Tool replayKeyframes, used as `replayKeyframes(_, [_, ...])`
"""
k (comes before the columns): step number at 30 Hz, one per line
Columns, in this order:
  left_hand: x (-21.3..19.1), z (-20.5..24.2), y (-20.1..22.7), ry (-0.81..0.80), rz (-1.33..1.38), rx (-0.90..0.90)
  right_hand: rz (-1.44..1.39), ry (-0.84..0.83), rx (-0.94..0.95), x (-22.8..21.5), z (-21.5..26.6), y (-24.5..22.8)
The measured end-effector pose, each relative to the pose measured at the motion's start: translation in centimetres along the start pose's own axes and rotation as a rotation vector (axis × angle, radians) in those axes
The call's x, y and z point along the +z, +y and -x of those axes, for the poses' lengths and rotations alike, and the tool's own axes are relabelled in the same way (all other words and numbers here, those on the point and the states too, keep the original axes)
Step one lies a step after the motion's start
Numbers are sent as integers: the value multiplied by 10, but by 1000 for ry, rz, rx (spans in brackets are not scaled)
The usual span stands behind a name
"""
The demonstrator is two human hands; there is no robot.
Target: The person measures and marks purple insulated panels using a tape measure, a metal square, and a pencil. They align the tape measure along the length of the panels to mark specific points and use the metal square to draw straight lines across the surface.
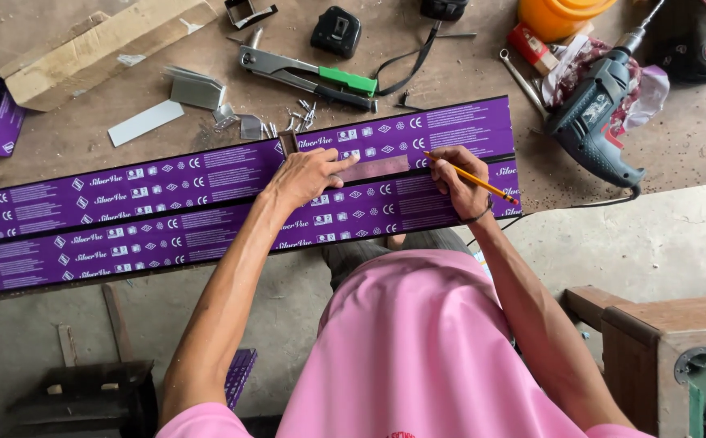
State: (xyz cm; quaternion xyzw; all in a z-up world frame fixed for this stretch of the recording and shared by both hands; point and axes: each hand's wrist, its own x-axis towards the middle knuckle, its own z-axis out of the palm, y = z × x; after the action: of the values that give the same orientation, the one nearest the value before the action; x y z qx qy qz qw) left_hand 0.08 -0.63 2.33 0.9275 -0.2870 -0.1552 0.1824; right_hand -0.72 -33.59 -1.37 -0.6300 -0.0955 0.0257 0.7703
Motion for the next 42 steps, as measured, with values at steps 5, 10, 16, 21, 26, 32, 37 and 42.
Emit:
replayKeyframes(5, [6, 1, -4, 15, -16, 4, -13, -4, 8, 0, 0, -1])
replayKeyframes(10, [4, 1, -2, 13, -9, 9, -19, -4, 10, 1, 0, -3])
replayKeyframes(16, [2, 0, 0, 12, 0, -1, -11, -10, 13, 0, 0, -1])
replayKeyframes(21, [6, 1, -4, 28, -30, 27, -9, -17, 20, 0, 0, -3])
replayKeyframes(26, [8, 1, -6, 26, -30, 20, 1, -26, 31, 0, 0, -2])
replayKeyframes(32, [15, 2, -9, 33, -25, 11, -15, -32, 41, -1, 0, -4])
replayKeyframes(37, [9, 2, -5, 38, -31, 21, -41, -35, 41, 0, -1, -5])
replayKeyframes(42, [12, 3, -7, 41, -37, 21, -40, -32, 52, -3, 0, -1])
